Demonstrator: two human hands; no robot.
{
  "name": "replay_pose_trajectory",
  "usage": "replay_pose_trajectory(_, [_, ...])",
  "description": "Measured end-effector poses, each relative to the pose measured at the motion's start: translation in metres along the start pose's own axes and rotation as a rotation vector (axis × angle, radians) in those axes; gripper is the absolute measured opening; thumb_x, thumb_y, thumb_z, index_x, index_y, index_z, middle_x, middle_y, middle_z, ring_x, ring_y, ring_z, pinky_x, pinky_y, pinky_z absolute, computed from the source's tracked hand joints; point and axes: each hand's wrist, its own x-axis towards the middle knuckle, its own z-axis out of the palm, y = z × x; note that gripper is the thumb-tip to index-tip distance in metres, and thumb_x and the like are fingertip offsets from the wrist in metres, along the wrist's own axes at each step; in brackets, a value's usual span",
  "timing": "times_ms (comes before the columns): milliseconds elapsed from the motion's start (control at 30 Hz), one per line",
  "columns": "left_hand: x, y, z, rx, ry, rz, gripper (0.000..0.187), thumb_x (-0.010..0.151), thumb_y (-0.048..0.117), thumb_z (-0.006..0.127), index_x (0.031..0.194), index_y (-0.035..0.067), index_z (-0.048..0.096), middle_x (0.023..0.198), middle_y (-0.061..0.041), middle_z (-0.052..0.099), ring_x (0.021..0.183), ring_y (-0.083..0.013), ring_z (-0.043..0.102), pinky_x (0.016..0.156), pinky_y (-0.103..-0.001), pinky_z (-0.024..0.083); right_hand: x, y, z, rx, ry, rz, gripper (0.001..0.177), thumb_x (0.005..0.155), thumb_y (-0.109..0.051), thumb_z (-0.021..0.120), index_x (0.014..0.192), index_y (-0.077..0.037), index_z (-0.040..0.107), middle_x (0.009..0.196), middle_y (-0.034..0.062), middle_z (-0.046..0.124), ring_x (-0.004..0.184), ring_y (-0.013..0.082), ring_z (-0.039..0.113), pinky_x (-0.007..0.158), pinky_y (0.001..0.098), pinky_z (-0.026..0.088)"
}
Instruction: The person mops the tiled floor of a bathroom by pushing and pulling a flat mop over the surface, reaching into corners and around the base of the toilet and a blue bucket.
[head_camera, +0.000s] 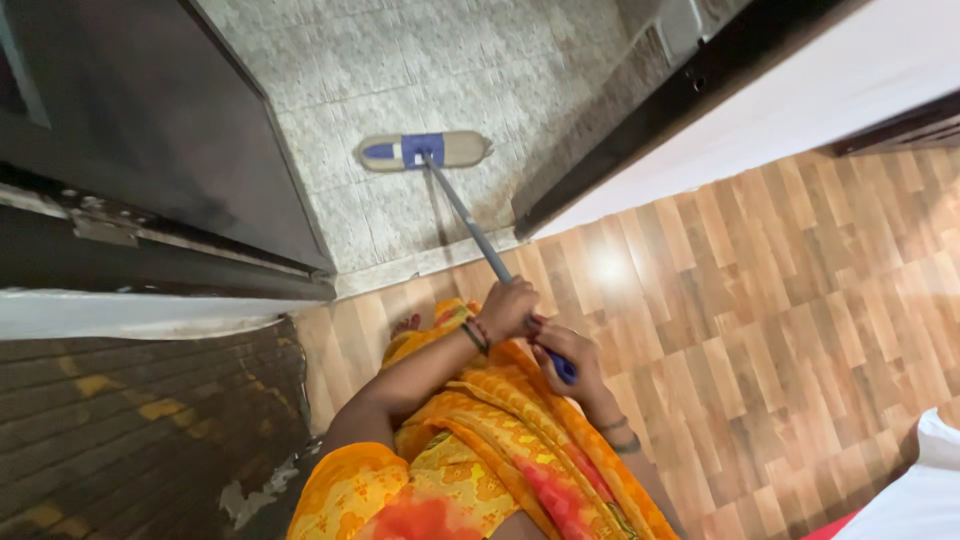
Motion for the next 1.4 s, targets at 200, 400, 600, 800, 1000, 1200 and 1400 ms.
replay_pose_trajectory(200, [-0.021, 0.051, 0.005, 0.013, -0.069, 0.000, 0.030, 0.066, 0.036, 0.081, 0.077, 0.012, 0.067, 0.086, -0.009, 0.066, 0.096, -0.0328, 0.062, 0.071, -0.049, 0.051, -0.041, -0.012, -0.017, 0.001, 0.017, -0.073, 0.012, 0.087, 0.000, 0.065, 0.099, 0.000, 0.068, 0.101, 0.0213, 0.074, 0.095, 0.0368, 0.075, 0.084, 0.0395, 0.060])
replay_pose_trajectory(400, [-0.030, 0.038, 0.016, 0.045, -0.166, 0.025, 0.032, 0.066, 0.026, 0.079, 0.091, 0.010, 0.067, 0.096, -0.008, 0.065, 0.104, -0.0316, 0.060, 0.078, -0.050, 0.048, -0.044, 0.006, 0.007, 0.035, 0.222, -0.261, 0.016, 0.091, -0.003, 0.064, 0.105, 0.002, 0.068, 0.097, 0.0204, 0.076, 0.089, 0.0332, 0.079, 0.076, 0.0380, 0.063])
replay_pose_trajectory(600, [-0.030, 0.008, 0.003, -0.003, -0.137, 0.065, 0.028, 0.068, 0.028, 0.080, 0.086, 0.012, 0.064, 0.093, -0.006, 0.062, 0.103, -0.0293, 0.058, 0.082, -0.048, 0.047, -0.010, 0.004, 0.017, 0.047, 0.121, -0.290, 0.014, 0.093, -0.004, 0.061, 0.105, 0.003, 0.065, 0.097, 0.0209, 0.074, 0.093, 0.0348, 0.078, 0.078, 0.0382, 0.064])
replay_pose_trajectory(800, [-0.025, -0.042, -0.039, 0.005, -0.055, 0.146, 0.030, 0.065, 0.027, 0.079, 0.086, 0.012, 0.063, 0.096, -0.005, 0.062, 0.105, -0.0278, 0.058, 0.078, -0.047, 0.043, 0.037, 0.015, 0.056, -0.032, 0.054, -0.275, 0.010, 0.091, -0.001, 0.061, 0.099, 0.001, 0.067, 0.094, 0.0194, 0.074, 0.093, 0.0340, 0.079, 0.077, 0.0376, 0.064])
replay_pose_trajectory(1000, [0.009, -0.133, -0.061, -0.019, -0.114, 0.164, 0.025, 0.068, 0.026, 0.078, 0.080, 0.011, 0.062, 0.094, -0.008, 0.062, 0.102, -0.0311, 0.060, 0.079, -0.045, 0.053, 0.100, 0.051, 0.101, 0.010, 0.059, -0.312, 0.011, 0.092, 0.006, 0.065, 0.102, 0.001, 0.065, 0.102, 0.0193, 0.074, 0.096, 0.0327, 0.078, 0.082, 0.0371, 0.065])
replay_pose_trajectory(1200, [0.058, -0.210, -0.070, 0.093, -0.127, 0.099, 0.025, 0.079, 0.034, 0.074, 0.082, 0.011, 0.067, 0.096, -0.009, 0.065, 0.106, -0.0316, 0.062, 0.074, -0.049, 0.053, 0.154, 0.093, 0.123, -0.140, -0.001, -0.264, 0.014, 0.087, 0.004, 0.066, 0.100, -0.003, 0.067, 0.102, 0.0169, 0.073, 0.108, 0.0363, 0.073, 0.091, 0.0399, 0.060])
replay_pose_trajectory(1400, [0.070, -0.216, -0.058, 0.200, -0.268, -0.143, 0.018, 0.079, 0.029, 0.069, 0.091, 0.015, 0.072, 0.111, -0.008, 0.064, 0.120, -0.0283, 0.059, 0.076, -0.053, 0.054, 0.146, 0.117, 0.132, -0.073, -0.021, -0.172, 0.010, 0.090, -0.001, 0.068, 0.099, -0.001, 0.068, 0.100, 0.0176, 0.073, 0.108, 0.0360, 0.071, 0.095, 0.0423, 0.058])
